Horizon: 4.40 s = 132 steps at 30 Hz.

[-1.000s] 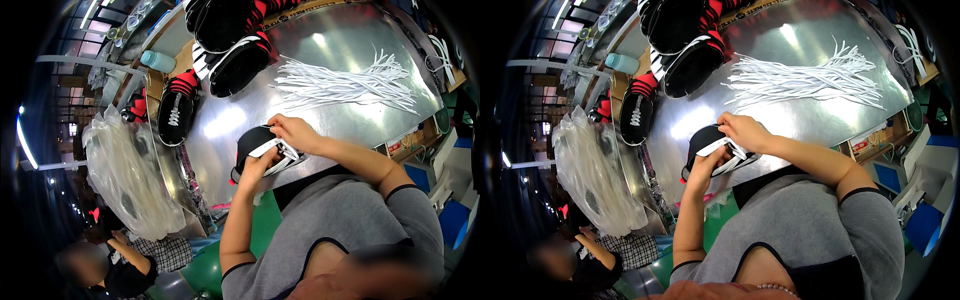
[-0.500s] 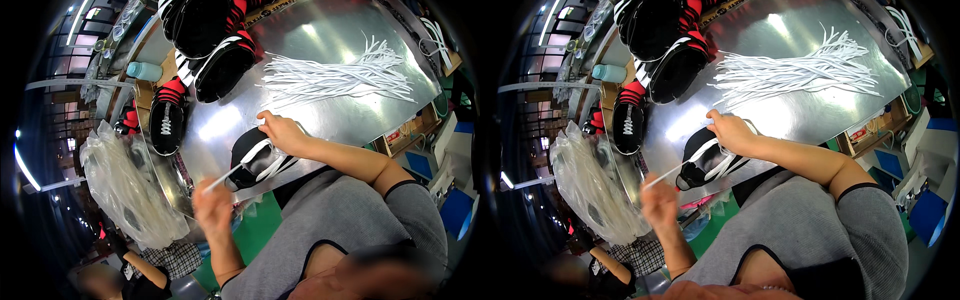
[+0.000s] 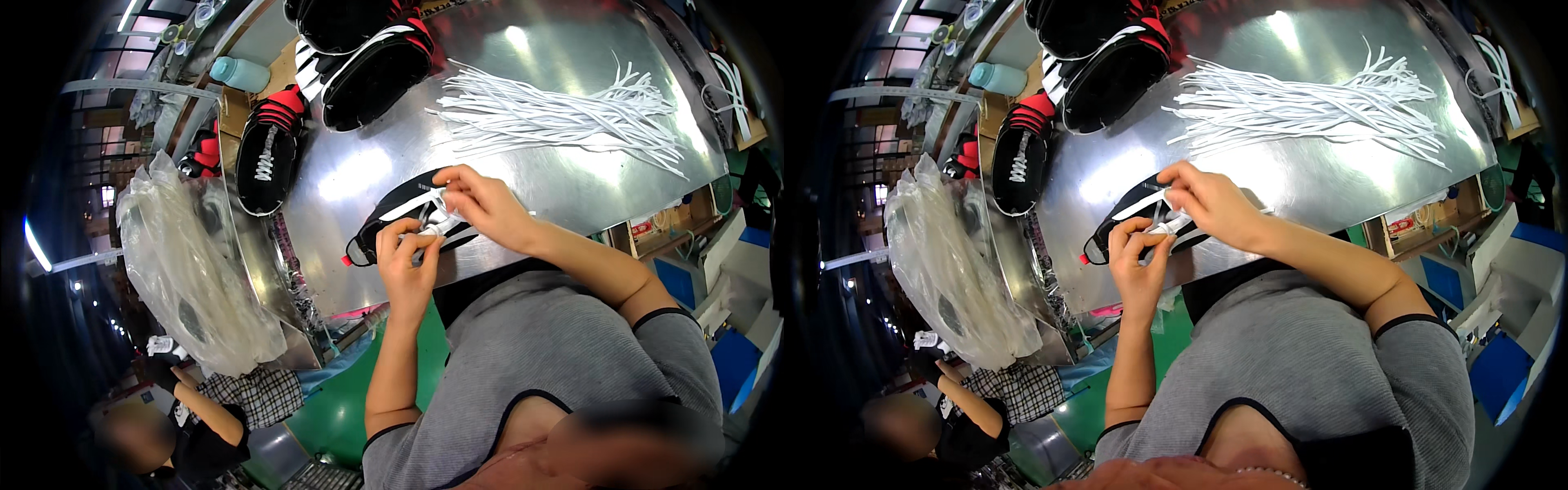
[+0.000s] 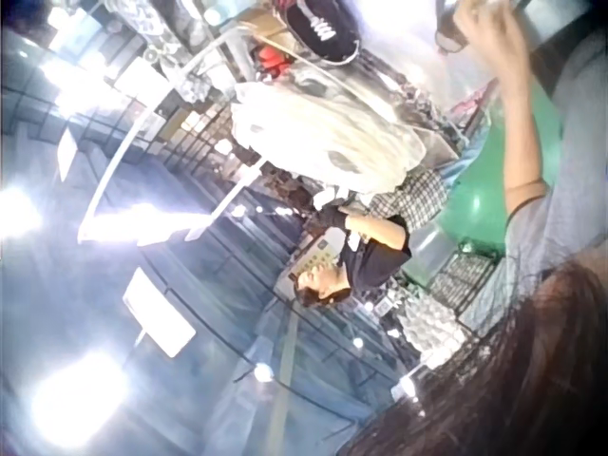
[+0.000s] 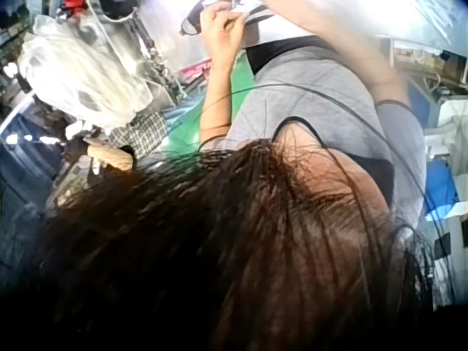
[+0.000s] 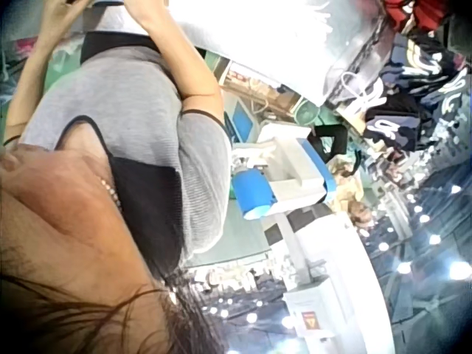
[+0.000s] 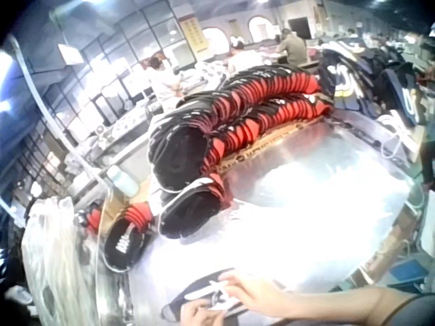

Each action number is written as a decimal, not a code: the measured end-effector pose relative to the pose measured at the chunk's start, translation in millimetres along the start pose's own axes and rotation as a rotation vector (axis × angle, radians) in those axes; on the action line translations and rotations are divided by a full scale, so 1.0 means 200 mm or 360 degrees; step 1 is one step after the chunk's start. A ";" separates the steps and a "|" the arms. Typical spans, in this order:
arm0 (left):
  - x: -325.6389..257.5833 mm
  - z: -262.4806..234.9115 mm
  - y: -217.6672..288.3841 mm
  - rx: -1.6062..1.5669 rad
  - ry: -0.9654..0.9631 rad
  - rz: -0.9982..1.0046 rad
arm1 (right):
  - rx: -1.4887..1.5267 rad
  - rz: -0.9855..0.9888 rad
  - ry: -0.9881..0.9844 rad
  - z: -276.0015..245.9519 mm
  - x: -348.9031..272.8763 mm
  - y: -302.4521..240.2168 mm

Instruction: The person laces a black and white shoe by threading white laces through the eyelets and pulling them tight by hand.

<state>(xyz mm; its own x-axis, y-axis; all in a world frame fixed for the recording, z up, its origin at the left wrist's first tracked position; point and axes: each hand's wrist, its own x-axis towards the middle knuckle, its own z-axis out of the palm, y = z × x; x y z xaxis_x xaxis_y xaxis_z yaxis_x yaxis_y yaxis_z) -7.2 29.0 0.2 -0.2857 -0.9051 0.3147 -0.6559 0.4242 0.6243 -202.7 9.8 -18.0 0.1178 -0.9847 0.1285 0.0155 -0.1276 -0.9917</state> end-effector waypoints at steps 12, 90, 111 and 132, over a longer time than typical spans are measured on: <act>0.05 0.01 -0.02 0.0044 -0.0047 -0.0258 | -0.0586 0.0094 -0.0310 -0.03 -0.16 0.03; -0.01 0.04 -0.07 -0.0473 0.0261 -0.0639 | -0.0676 -0.0123 -0.0498 -0.05 0.07 -0.10; 0.06 0.04 -0.06 -0.0385 0.0086 -0.0368 | -0.1057 0.0026 -0.0701 0.01 0.23 -0.17; 0.02 -0.14 0.05 0.0255 -0.0246 -0.0311 | -0.1144 -0.0241 -0.0376 -0.07 -0.03 -0.04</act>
<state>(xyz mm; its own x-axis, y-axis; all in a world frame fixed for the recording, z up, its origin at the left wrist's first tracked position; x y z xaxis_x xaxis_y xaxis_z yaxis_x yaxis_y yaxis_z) 4.8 31.5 28.3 -0.2379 -0.9680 0.0792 -0.8076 0.2425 0.5376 -217.4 14.5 -9.8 0.3760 -0.9091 0.1795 -0.5910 -0.3844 -0.7092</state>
